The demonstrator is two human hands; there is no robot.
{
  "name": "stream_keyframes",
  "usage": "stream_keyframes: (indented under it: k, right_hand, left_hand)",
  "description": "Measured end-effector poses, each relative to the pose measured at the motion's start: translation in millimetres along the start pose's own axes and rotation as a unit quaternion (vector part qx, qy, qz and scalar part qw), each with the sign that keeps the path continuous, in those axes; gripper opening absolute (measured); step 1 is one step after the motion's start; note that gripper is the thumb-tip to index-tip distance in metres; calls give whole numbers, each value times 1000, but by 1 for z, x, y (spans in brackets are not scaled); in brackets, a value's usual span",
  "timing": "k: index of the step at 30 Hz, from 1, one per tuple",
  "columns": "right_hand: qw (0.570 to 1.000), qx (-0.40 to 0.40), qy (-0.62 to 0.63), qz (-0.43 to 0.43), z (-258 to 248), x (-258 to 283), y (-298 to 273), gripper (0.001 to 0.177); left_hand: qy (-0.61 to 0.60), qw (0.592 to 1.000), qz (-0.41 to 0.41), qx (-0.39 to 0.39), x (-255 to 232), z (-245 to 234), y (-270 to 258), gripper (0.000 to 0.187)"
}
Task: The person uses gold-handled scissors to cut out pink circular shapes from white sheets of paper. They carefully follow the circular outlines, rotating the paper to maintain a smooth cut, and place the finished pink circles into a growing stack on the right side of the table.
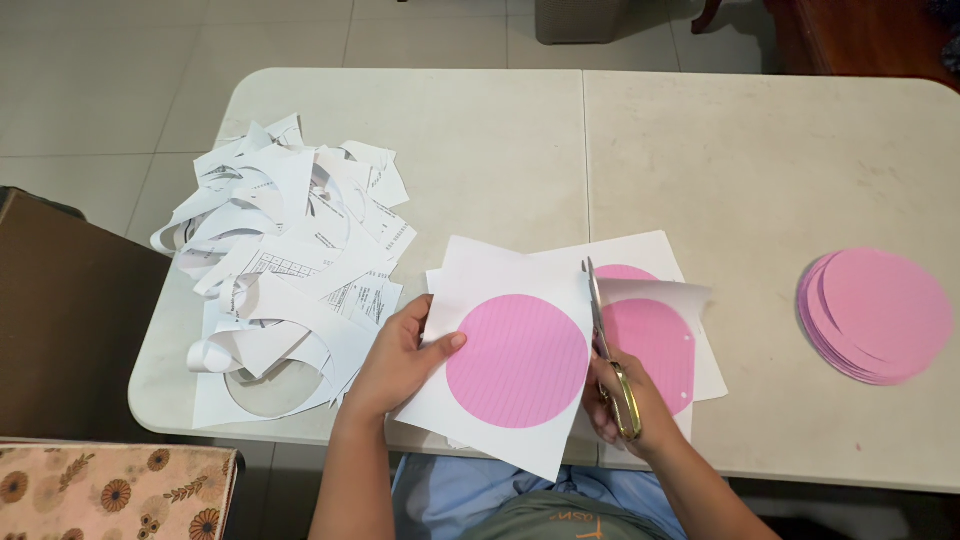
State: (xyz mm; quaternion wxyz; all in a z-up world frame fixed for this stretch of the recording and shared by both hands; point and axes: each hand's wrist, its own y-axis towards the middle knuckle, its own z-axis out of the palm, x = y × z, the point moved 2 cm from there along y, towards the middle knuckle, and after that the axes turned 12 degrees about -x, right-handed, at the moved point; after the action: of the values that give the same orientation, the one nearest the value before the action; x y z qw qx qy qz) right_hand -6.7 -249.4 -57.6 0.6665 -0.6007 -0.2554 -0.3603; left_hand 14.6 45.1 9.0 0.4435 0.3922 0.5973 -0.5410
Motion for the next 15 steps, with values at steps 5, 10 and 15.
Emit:
stream_keyframes:
  k: [5, 10, 15]
  right_hand:
    - [999, -28, -8, -20, 6, 10, 2, 31]
    - [994, -80, 51, -49, 10, 27, -9, 34]
    - [987, -101, -46, -116, 14, 29, -17, 20]
  left_hand:
    - [-4, 1000, 3, 5, -5, 0, -2, 47]
    - [51, 998, 4, -42, -11, 1, -4, 48]
    - [-8, 996, -11, -84, -2, 10, 0, 58]
